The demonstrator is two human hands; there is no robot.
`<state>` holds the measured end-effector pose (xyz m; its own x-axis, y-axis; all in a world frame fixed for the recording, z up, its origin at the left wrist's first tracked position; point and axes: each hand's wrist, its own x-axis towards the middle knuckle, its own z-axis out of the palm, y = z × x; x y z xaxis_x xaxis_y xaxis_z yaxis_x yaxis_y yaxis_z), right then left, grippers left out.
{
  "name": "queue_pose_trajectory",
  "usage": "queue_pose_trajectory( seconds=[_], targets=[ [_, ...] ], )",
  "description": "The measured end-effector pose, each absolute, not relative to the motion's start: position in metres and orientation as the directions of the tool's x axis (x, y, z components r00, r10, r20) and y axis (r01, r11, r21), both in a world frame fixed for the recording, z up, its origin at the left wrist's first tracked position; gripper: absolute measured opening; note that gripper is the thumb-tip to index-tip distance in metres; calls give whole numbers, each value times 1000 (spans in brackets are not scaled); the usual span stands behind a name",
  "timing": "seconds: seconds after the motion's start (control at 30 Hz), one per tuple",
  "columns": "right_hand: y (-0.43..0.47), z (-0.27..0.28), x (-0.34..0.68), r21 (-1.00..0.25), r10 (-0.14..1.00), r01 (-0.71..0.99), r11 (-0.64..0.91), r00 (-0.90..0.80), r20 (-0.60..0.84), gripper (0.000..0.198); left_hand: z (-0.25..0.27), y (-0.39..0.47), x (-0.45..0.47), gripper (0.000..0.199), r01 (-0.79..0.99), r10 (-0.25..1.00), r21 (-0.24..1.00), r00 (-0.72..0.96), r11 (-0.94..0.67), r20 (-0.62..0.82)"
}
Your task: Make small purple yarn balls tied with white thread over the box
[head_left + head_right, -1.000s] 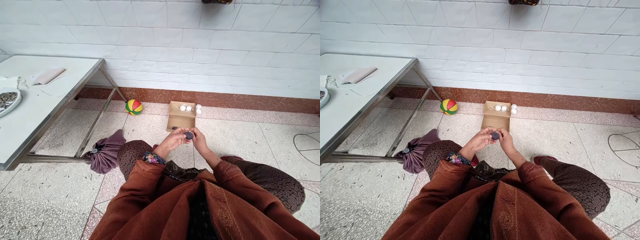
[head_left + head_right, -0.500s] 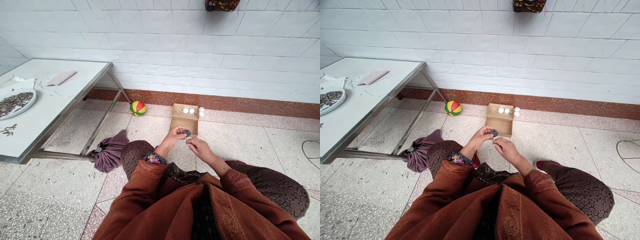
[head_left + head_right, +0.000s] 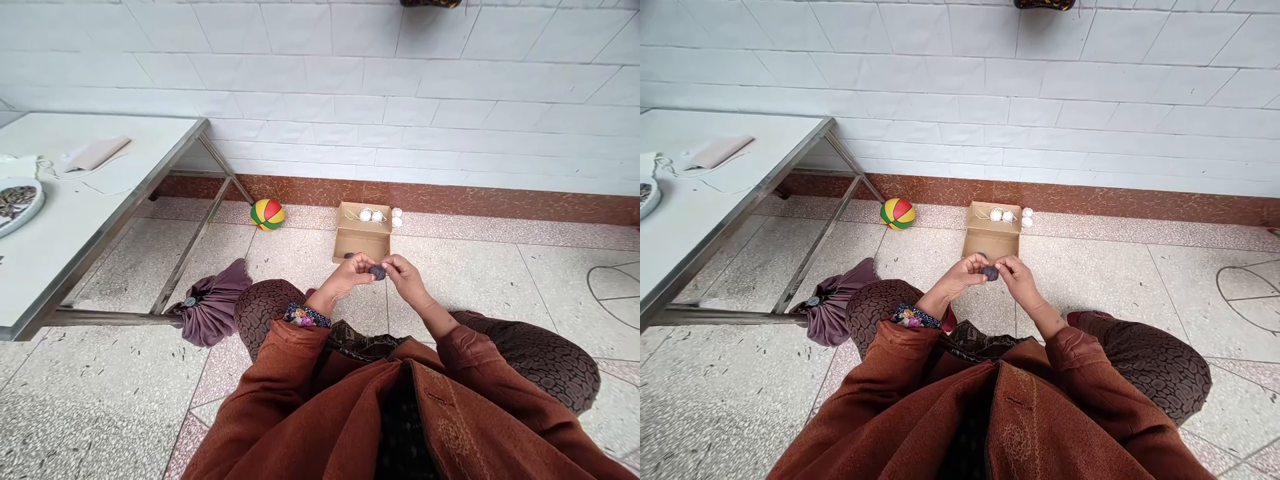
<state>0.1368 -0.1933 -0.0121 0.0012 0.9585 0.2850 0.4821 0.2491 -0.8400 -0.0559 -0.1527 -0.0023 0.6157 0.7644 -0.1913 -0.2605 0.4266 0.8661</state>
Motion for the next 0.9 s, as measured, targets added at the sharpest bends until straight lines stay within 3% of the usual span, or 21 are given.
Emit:
queue_pose_trajectory(
  seconds=[0.17,0.3,0.5,0.67,0.77,0.9],
  targets=[
    [-201,-30,130,-892,993,437,117,-38,112,37,4,-155,-57,50,-387,741,742,636,548,-215],
    [-209,-35,121,-828,973,511,231,-140,185,34,2,-155,-55,43,-443,758,695,611,566,-228],
    [-219,-15,125,-681,909,603,416,-291,298,30,0,-150,-59,42,-333,851,858,487,392,-199],
    [-206,8,135,-689,901,587,426,-207,381,27,-1,-154,-57,41,-86,828,970,541,228,-147],
    [-192,8,138,-776,935,540,325,-60,350,27,-1,-157,-56,55,-163,774,950,624,266,-109],
    [-187,-9,138,-903,981,401,155,47,189,33,3,-159,-57,63,-333,740,867,670,372,-60]
  ],
)
